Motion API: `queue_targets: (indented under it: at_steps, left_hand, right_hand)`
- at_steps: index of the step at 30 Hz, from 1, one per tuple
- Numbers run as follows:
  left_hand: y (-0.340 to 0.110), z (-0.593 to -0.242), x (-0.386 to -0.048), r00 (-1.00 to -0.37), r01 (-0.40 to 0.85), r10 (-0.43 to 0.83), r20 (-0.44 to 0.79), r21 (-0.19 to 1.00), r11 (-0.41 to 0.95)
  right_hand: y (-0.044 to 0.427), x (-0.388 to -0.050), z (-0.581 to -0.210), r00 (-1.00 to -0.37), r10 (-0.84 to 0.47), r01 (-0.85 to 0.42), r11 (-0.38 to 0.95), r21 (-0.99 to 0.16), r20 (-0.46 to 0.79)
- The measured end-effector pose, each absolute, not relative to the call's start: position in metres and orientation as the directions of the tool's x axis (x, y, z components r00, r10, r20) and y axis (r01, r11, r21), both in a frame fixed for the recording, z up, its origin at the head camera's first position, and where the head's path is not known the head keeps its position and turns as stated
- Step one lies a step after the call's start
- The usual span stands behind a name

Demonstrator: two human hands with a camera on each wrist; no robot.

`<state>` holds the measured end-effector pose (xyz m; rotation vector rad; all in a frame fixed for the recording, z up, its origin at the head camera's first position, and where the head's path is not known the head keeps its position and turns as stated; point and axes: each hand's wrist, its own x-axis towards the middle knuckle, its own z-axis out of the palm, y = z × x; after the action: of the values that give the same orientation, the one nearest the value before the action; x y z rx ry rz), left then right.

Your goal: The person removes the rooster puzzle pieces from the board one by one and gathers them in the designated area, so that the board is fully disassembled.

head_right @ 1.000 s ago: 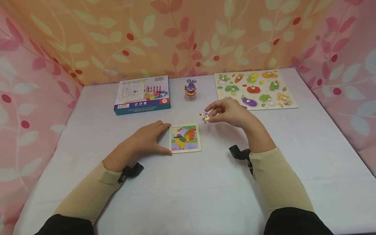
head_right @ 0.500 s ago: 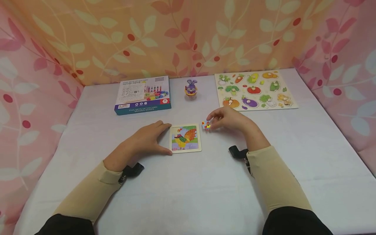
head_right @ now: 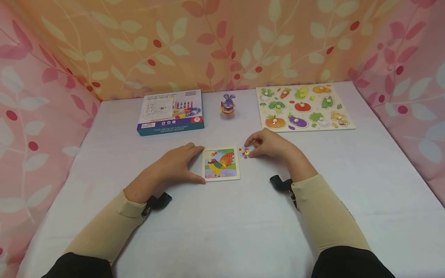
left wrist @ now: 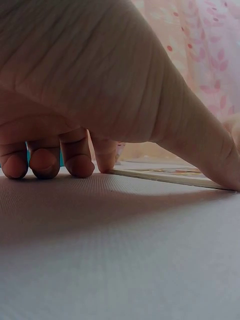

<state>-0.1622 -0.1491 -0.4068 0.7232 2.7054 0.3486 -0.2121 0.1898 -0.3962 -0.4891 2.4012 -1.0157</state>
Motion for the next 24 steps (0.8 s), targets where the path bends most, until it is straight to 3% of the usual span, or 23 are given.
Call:
queue_targets:
  at_steps: [14,24]
  left_hand:
    - [-0.148,-0.406,-0.163,-0.822,0.437,0.514,-0.247,0.306,0.846]
    - [-0.148,-0.404,-0.161,-0.820,0.432,0.512,-0.256,0.310,0.847]
  right_hand:
    - [0.189,-0.213,-0.394,-0.820,-0.475,-0.110,0.679,-0.725,-0.320]
    - [0.196,-0.209,-0.371,-0.877,-0.412,-0.115,0.680,-0.724,-0.247]
